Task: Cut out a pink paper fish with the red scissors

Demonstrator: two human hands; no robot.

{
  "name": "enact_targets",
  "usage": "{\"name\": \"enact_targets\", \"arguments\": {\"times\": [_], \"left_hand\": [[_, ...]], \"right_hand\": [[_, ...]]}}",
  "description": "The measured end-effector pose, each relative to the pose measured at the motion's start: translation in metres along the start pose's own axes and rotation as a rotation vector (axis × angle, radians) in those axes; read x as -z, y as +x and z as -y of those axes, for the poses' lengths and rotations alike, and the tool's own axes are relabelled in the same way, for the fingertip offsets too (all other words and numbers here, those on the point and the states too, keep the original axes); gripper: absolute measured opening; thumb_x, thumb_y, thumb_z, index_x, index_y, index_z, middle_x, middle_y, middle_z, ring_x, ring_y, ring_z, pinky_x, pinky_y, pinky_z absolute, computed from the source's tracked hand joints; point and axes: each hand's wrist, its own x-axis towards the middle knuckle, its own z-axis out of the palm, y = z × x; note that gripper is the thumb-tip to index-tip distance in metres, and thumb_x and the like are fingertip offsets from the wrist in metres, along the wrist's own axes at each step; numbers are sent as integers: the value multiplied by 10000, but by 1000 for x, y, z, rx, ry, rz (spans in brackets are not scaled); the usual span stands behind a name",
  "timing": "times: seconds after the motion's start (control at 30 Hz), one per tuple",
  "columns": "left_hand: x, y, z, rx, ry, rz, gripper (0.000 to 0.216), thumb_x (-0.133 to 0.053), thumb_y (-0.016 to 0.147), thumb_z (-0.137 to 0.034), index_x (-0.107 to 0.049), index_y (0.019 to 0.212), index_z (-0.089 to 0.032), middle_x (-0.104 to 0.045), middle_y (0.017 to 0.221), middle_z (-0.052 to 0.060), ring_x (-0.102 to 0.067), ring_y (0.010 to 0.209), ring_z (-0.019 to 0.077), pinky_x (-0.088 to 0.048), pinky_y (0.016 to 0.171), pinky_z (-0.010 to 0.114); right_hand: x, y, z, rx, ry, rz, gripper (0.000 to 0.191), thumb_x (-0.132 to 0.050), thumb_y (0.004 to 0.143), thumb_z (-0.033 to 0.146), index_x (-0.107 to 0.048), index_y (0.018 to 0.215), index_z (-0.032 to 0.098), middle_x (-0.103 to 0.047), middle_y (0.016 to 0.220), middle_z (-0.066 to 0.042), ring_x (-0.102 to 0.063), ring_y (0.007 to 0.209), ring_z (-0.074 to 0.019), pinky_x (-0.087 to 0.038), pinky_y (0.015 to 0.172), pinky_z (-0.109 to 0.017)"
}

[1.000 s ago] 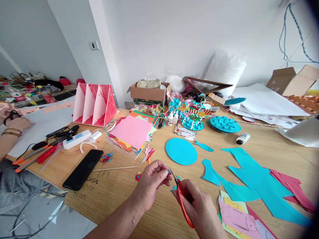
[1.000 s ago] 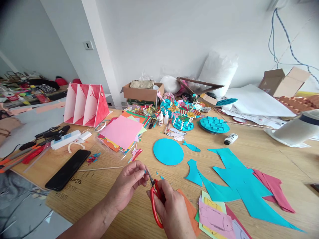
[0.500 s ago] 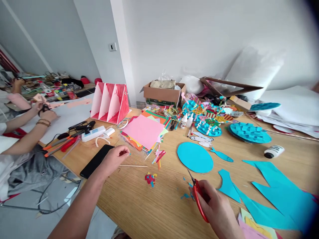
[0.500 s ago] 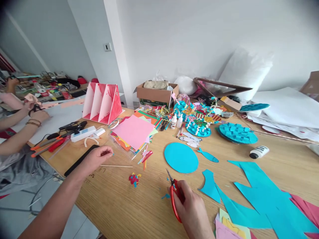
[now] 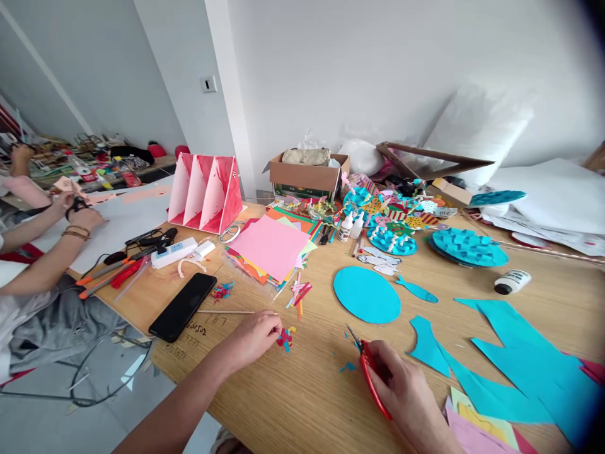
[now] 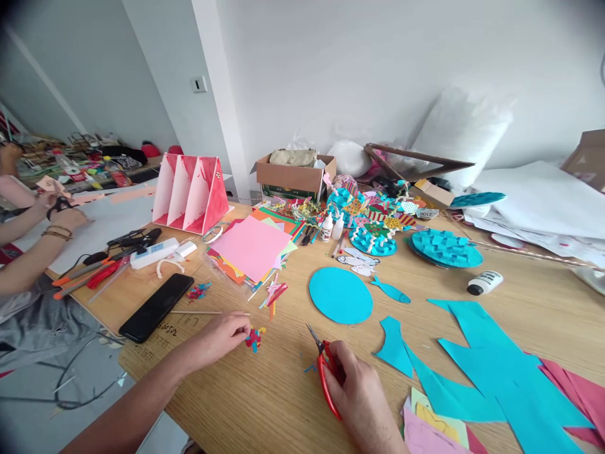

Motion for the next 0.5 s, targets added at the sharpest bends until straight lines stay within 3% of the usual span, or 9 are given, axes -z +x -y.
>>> {"name": "enact_targets", "arguments": {"times": [0.2,0.4,0.5], "left_hand": [[-4,2,2,43,41,-8,148,-456,741,-111,-532,627,-169,-556,682,-5,-485,639,127,-326,590,219],[12,2,-3,24,37,-35,168,-422,752,-106,-550,677,-186,-569,720,-11,-509,694,128,-345,633,215],[16,3,-11,-12,14,-75,191,-408,778,-126,-574,711,-196,-592,758,0,-533,736,138,-363,674,222]], "right_hand": [[0,-1,0,14,-12,52,124,-406,820,281,-429,710,229,-559,510,16,-517,423,-135,-395,426,-210],[1,-4,-5,19,-140,41,116,-417,799,257,-511,742,219,-605,533,-4,-557,456,-158,-381,435,-228],[3,-3,-5,-3,-90,2,124,-419,810,270,-508,742,216,-592,521,4,-545,446,-148,-389,436,-220]]}}
